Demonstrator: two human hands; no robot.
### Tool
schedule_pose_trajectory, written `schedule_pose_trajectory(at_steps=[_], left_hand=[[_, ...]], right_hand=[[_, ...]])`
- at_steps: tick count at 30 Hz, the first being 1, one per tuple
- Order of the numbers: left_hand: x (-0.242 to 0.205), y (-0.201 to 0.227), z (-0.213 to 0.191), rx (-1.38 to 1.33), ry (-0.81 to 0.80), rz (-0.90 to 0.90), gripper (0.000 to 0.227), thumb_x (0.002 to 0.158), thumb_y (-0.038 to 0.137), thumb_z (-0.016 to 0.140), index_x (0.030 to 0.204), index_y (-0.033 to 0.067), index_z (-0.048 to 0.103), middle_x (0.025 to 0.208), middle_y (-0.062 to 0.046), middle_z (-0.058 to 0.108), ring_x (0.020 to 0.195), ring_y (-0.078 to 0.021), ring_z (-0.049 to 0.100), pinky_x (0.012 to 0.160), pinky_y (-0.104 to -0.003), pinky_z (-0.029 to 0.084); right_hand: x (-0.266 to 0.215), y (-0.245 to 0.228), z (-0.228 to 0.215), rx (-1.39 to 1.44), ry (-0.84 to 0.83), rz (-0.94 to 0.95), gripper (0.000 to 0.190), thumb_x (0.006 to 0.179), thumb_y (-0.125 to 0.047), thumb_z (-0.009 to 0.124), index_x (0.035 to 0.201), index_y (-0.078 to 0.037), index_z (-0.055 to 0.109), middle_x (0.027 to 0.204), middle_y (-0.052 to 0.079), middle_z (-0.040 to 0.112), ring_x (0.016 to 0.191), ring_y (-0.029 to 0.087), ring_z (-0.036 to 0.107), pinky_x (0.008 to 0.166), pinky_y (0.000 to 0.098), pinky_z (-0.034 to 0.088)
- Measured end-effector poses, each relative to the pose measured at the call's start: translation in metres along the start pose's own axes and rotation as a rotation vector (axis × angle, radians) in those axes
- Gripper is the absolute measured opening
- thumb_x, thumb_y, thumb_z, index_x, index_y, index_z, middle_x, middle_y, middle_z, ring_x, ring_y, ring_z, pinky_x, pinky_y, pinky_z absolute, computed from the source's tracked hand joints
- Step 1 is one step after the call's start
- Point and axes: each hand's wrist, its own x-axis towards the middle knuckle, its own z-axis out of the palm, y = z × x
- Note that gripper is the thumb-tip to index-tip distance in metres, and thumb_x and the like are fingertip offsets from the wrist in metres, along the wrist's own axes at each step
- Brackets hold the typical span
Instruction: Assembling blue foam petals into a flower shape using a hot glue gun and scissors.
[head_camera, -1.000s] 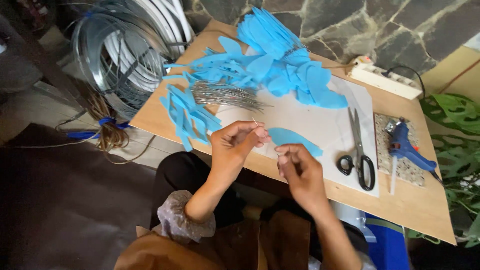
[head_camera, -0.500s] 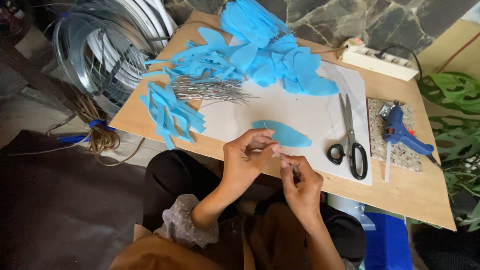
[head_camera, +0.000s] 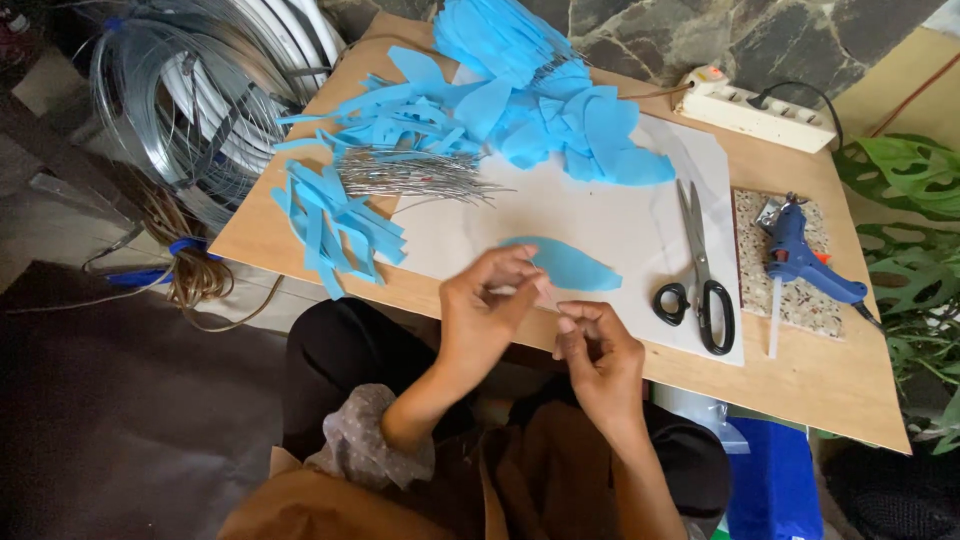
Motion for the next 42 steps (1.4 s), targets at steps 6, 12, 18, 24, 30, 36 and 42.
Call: schedule_pose_trajectory(at_steps=[6,12,18,24,30,36,42], left_hand=[[0.000,0.000,-0.002,-0.213,-0.020,-0.177,0.021,0.074,0.004,0.067,0.093,0.0004,0.061,0.075,-0.011,0.065,0.067,-0.0179,0.066,0.062,-0.029,0.060],[-0.017,0.006,0.007,-0.166,-0.087,-0.200,0.011,0.077,0.005,0.064,0.087,0.0023,0.060,0.078,-0.010,0.065,0.070,-0.0211,0.069,0.066,-0.021,0.056],[-0.020,0.008,0.009,-0.059,-0.128,-0.082,0.012,0.079,0.005,0.061,0.089,-0.0003,0.059,0.080,-0.013,0.065,0.072,-0.0208,0.069,0.068,-0.022,0.057],[-0.016,-0.001,0.008,-0.046,-0.096,-0.106,0.014,0.079,0.006,0.062,0.091,0.0011,0.059,0.076,-0.011,0.066,0.068,-0.0159,0.068,0.066,-0.020,0.054],[-0.007,0.002,0.001,-0.122,0.011,-0.136,0.012,0.079,0.005,0.062,0.089,0.0007,0.059,0.071,-0.011,0.065,0.065,-0.0192,0.068,0.066,-0.025,0.058],[-0.013,0.001,0.005,-0.152,-0.009,-0.192,0.012,0.078,0.004,0.062,0.089,0.0006,0.058,0.072,-0.011,0.064,0.066,-0.0195,0.068,0.067,-0.025,0.059],[-0.011,0.005,0.001,-0.148,-0.029,-0.222,0.014,0.079,0.010,0.061,0.089,0.0002,0.058,0.070,-0.012,0.062,0.064,-0.0226,0.068,0.064,-0.029,0.060]], right_hand=[[-0.010,-0.011,-0.004,-0.153,-0.015,0.038,0.012,0.086,-0.016,0.053,0.090,-0.005,0.058,0.055,0.000,0.054,0.051,0.005,0.052,0.055,0.0184,0.041],[-0.012,-0.013,-0.004,-0.234,0.032,0.027,0.011,0.087,-0.017,0.052,0.090,-0.009,0.058,0.053,-0.002,0.055,0.048,0.003,0.049,0.052,0.0185,0.040],[-0.014,-0.012,-0.005,-0.216,0.048,0.091,0.006,0.085,-0.012,0.053,0.086,-0.009,0.059,0.055,-0.001,0.059,0.049,0.004,0.054,0.055,0.0185,0.043],[-0.012,-0.006,-0.011,-0.102,-0.025,0.173,0.013,0.085,-0.015,0.053,0.095,-0.008,0.057,0.061,0.003,0.062,0.046,0.007,0.050,0.050,0.0194,0.042],[-0.014,-0.009,-0.024,-0.227,-0.075,0.135,0.029,0.086,-0.023,0.046,0.111,-0.010,0.054,0.082,0.003,0.059,0.057,0.010,0.048,0.051,0.0219,0.041],[-0.021,-0.006,-0.009,-0.354,0.059,-0.138,0.009,0.081,-0.012,0.060,0.088,-0.006,0.062,0.085,0.004,0.062,0.066,0.012,0.056,0.058,0.0221,0.044],[-0.025,-0.012,-0.007,-0.300,0.105,-0.113,0.011,0.079,-0.008,0.063,0.089,-0.003,0.066,0.078,0.005,0.063,0.068,0.011,0.058,0.064,0.0216,0.045]])
